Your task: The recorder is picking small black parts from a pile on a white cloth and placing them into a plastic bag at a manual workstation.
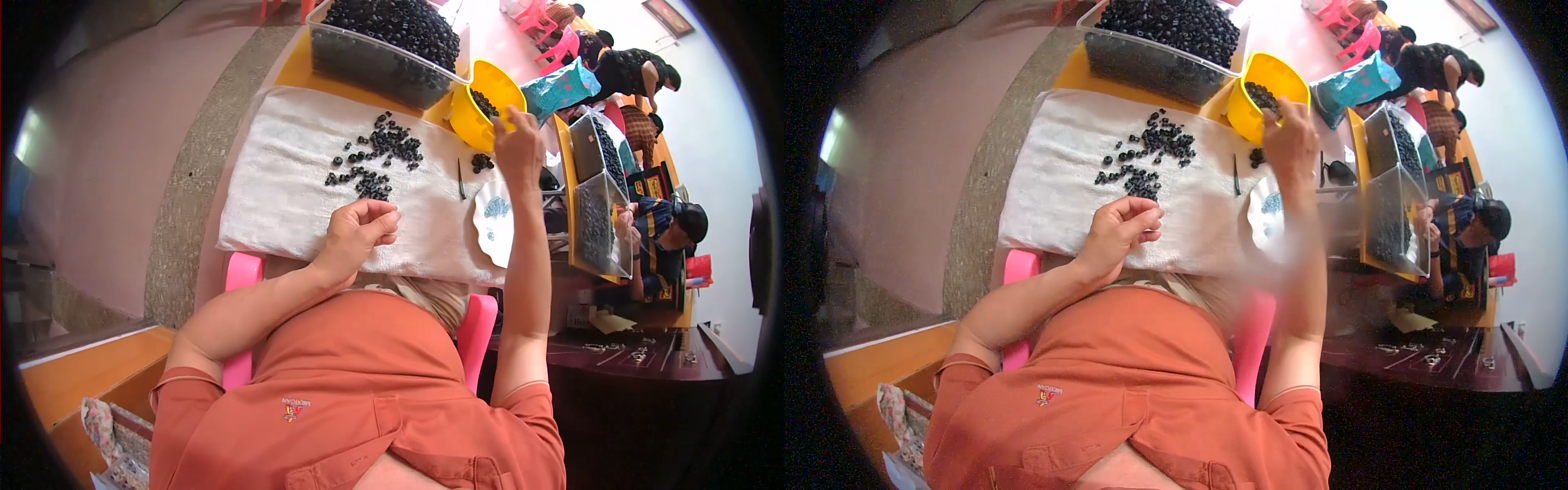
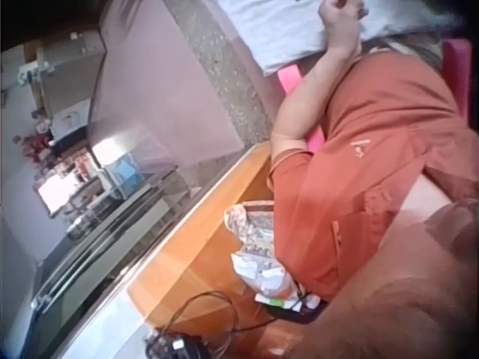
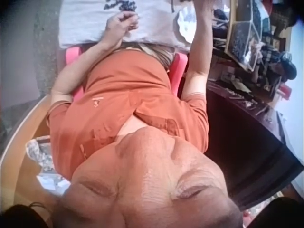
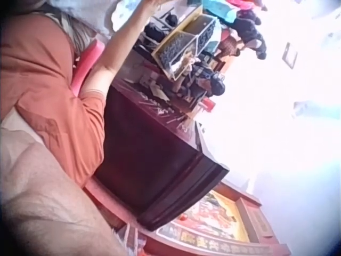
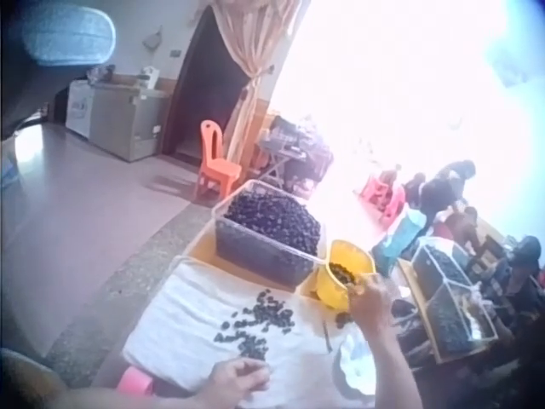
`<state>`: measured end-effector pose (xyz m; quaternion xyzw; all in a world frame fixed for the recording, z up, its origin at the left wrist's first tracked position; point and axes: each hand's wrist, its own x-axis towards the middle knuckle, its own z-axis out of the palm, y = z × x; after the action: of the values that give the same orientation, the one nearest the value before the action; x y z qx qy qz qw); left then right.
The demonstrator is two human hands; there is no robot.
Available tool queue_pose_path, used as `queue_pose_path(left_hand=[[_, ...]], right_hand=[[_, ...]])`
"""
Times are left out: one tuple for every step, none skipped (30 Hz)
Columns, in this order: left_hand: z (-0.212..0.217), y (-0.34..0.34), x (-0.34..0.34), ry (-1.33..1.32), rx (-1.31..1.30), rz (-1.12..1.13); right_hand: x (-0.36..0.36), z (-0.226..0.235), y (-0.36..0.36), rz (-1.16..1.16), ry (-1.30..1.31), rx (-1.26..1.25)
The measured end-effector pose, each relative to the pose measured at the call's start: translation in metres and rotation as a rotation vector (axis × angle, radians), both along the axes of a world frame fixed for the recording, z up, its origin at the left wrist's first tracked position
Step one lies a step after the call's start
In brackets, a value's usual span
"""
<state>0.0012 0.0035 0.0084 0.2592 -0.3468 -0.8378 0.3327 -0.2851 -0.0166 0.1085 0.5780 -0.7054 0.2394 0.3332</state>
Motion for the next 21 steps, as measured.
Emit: queue_pose_path(left_hand=[[0.0,0.0,0.0,0.005,-0.009,-0.008],[-0.003,0.002,0.002,0.003,-0.003,-0.007],[-0.006,0.001,0.002,-0.001,-0.008,-0.003],[-0.007,-0.001,0.002,-0.005,-0.016,0.001],[-0.004,0.0,0.001,-0.008,-0.002,-0.007],[-0.005,0.001,0.001,-0.009,-0.004,-0.005],[-0.006,0.002,0.0,-0.009,-0.008,-0.001],[-0.006,0.003,0.0,-0.011,-0.011,0.005],[-0.006,0.004,0.0,-0.015,-0.01,0.009],[-0.005,0.005,-0.001,-0.012,-0.029,0.003],[-0.005,0.006,-0.001,-0.008,-0.048,-0.003],[-0.006,0.006,0.0,-0.01,-0.046,0.0],[-0.008,0.007,0.0,-0.005,-0.063,-0.006],[-0.009,0.007,0.0,0.002,-0.083,-0.011],[-0.009,0.008,0.0,0.003,-0.083,-0.007],[-0.01,0.008,-0.001,0.016,-0.079,-0.004],[-0.009,0.008,0.0,0.028,-0.073,-0.001],[-0.008,0.008,0.0,0.028,-0.074,0.003],[-0.006,0.008,0.0,0.023,-0.076,0.005],[-0.005,0.008,0.001,0.017,-0.078,0.006],[-0.005,0.008,0.001,0.017,-0.078,0.008]], right_hand=[[-0.001,-0.016,-0.004,0.229,-0.146,0.016],[0.013,-0.029,-0.003,0.298,-0.304,0.143],[0.035,-0.031,-0.003,0.447,-0.241,0.265],[0.054,-0.043,-0.003,0.414,-0.402,0.295],[0.059,-0.053,-0.004,0.462,-0.36,0.304],[0.068,-0.059,-0.005,0.411,-0.388,0.378],[0.073,-0.064,-0.007,0.404,-0.369,0.384],[0.081,-0.067,-0.009,0.398,-0.351,0.391],[0.087,-0.067,-0.011,0.402,-0.355,0.392],[0.092,-0.067,-0.014,0.43,-0.351,0.431],[0.098,-0.066,-0.016,0.456,-0.347,0.471],[0.105,-0.065,-0.018,0.46,-0.349,0.473],[0.111,-0.065,-0.021,0.499,-0.364,0.522],[0.116,-0.065,-0.024,0.538,-0.375,0.569],[0.118,-0.067,-0.028,0.588,-0.371,0.588],[0.12,-0.067,-0.031,0.592,-0.369,0.588],[0.124,-0.066,-0.034,0.594,-0.344,0.625],[0.126,-0.065,-0.037,0.596,-0.319,0.663],[0.127,-0.066,-0.04,0.599,-0.318,0.663],[0.127,-0.067,-0.044,0.59,-0.268,0.699],[0.128,-0.069,-0.046,0.579,-0.218,0.735]])
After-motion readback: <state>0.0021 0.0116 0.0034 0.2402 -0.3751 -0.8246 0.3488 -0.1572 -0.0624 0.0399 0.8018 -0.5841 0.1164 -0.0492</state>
